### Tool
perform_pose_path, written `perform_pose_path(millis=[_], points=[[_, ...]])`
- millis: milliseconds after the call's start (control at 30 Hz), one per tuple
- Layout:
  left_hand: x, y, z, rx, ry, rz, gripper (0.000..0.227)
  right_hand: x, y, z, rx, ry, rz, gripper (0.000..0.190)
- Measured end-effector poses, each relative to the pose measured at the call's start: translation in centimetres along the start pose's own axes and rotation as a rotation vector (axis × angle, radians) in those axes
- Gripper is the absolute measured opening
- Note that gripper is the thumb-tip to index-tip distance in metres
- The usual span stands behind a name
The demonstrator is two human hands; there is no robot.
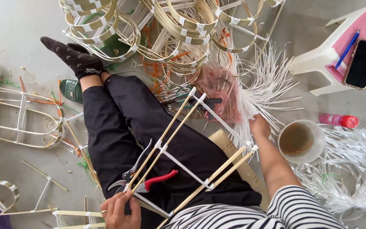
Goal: Assembling and tying the frame of a piece of furniture using bamboo or wood strips and white cord.
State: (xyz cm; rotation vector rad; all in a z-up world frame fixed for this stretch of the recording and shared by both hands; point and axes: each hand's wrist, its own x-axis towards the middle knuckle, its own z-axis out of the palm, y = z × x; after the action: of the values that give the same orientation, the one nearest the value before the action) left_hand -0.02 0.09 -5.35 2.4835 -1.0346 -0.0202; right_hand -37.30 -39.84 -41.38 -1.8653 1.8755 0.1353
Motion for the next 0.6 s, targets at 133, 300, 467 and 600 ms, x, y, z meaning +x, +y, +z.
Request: perform_pose_path(millis=[133,300,467,600], points=[[0.0,0.7,-0.2,0.019,0.008,-0.053,0.021,-0.2,-2.4,-1.4,-0.141,-0.106,0.121,0.031],[0.1,1.6,-0.6,0.018,0.037,-0.072,0.022,-0.3,-1.3,-1.5,-0.241,-0.086,0.045,0.027],[0.8,2.5,-0.3,-0.048,0.089,-0.047,0.019,-0.8,2.2,-2.4,0.115,-0.066,0.012,0.028],[1.2,2.6,0.0,-0.081,0.114,-0.031,0.018,-3.6,3.3,-9.7,0.134,-0.23,-0.089,0.03]])
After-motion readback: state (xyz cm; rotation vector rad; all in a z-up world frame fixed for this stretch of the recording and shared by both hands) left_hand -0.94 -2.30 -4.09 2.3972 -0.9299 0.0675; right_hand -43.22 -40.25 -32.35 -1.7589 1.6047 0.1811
